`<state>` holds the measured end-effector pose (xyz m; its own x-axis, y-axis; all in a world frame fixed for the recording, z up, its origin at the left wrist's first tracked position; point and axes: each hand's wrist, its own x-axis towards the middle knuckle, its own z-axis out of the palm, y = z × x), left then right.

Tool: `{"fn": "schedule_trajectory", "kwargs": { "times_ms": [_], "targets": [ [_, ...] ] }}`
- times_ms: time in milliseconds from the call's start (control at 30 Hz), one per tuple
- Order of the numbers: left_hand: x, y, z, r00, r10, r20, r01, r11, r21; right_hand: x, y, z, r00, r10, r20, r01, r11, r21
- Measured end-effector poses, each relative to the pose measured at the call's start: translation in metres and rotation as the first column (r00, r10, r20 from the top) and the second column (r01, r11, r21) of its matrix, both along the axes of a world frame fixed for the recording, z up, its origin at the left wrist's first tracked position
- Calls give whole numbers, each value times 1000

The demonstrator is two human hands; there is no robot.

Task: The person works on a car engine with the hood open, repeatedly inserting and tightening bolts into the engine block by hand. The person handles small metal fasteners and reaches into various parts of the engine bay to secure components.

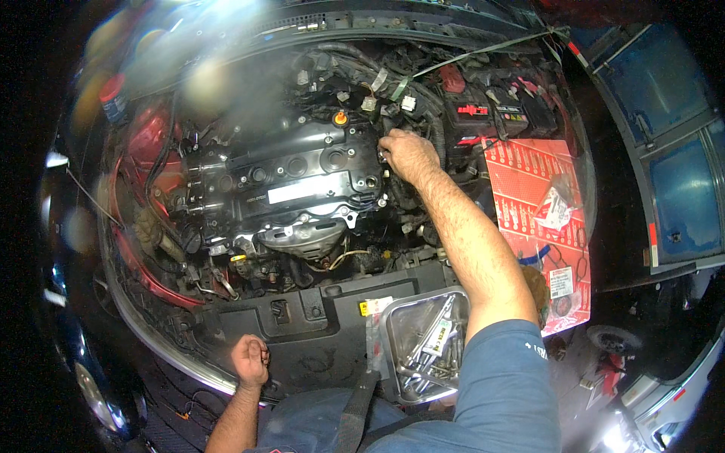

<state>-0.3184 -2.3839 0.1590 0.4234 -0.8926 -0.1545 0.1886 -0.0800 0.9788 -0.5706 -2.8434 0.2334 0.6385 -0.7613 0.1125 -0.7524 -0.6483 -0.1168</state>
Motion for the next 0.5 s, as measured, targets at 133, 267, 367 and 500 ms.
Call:
{"fn": "schedule_trajectory", "kwargs": {
  "times_ms": [133,267,367,500],
  "targets": [
    [0,0,-1,1000,-2,-1,2,1000,-5,3,-2,1,998,21,-67,-24,999,-43],
    [1,0,0,1000,-15,20,15,1000,-10,3,-5,2,987,81,-142,-92,993,-76],
    [0,0,1,1000,-10,20,10,1000,-15,1,-8,2,980,144,-137,-157,983,-91],
    [0,0,-1,1000,-5,22,5,1000,-24,0,-12,1,971,187,-148,-204,973,-111]
  ]
}}
